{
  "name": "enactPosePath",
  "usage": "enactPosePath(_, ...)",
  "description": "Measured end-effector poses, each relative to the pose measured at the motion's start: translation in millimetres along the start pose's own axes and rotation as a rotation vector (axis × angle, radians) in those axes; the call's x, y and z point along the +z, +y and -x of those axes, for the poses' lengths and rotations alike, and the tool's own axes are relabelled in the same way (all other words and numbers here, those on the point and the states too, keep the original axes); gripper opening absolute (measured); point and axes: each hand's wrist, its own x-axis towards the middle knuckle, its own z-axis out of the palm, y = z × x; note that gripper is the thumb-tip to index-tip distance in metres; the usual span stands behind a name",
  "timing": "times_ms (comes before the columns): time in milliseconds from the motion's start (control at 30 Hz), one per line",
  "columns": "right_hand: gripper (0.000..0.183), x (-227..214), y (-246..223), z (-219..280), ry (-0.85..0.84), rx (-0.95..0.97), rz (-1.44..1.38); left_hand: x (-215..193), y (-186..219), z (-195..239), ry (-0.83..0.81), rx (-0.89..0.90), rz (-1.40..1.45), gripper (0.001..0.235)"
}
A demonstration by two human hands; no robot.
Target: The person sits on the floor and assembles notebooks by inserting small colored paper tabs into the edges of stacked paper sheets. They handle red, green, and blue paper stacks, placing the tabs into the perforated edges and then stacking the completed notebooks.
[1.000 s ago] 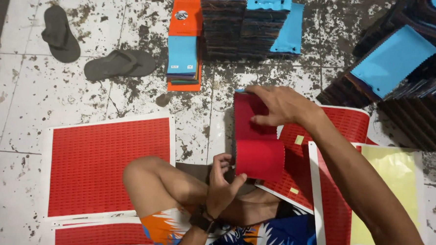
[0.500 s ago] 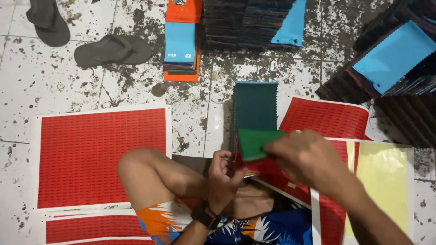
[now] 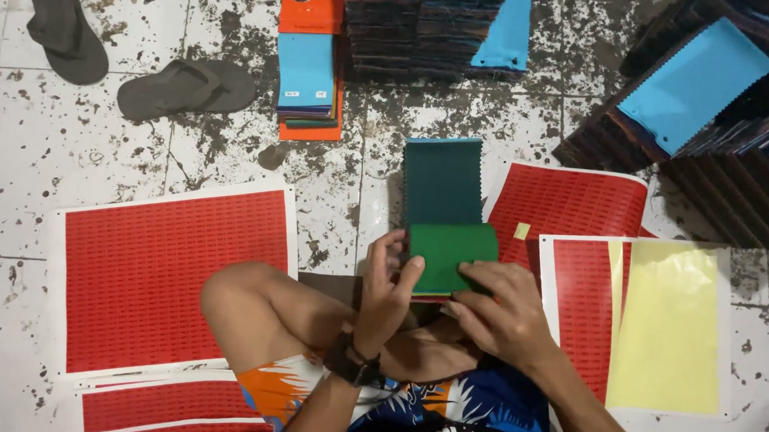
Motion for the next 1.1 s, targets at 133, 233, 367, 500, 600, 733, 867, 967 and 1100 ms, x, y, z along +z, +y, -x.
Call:
enactPosePath(133, 0.025, 27, 24, 19, 0.302, 0.426, -0.118, 0, -28, -8, -0.014, 0.146, -0.024, 0.053)
enactPosePath(233, 0.072, 33, 22, 2, 0.162, 0.941, -0.822, 5, -30, -6, -0.093, 0.181, 0.005, 0.068)
enactPosePath(367, 0.076, 43, 26, -13, 0.113, 0.921, -1.017, 12, -17, -11, -0.21, 0.217, 0.12, 0.073)
enactPosePath(500, 0.083, 24, 18, -52, 0.021, 1.127, -1.036, 17, -10, -23, -0.215, 0.092, 0.171, 0.076)
enactPosePath(600, 0.089, 15, 12, -69, -0.071, 1.207, -0.93, 14, -19, -30, -0.227, 0.109, 0.129, 0.076)
enactPosePath(733, 0.083, 19, 12, -52, 0.018, 1.144, -1.03, 13, -21, -25, -0.28, 0.206, 0.089, 0.075)
enactPosePath(867, 0.086, 30, 19, -36, 0.074, 1.079, -1.068, 12, -28, -26, -0.293, 0.259, 0.152, 0.079)
enactPosePath(967, 0.088, 30, 17, -35, 0.081, 1.053, -1.053, 11, -44, -32, -0.309, 0.296, 0.16, 0.081)
enactPosePath(1100, 0.087, 36, 18, -33, 0.139, 1.049, -1.063, 14, -57, -40, -0.304, 0.34, 0.167, 0.081)
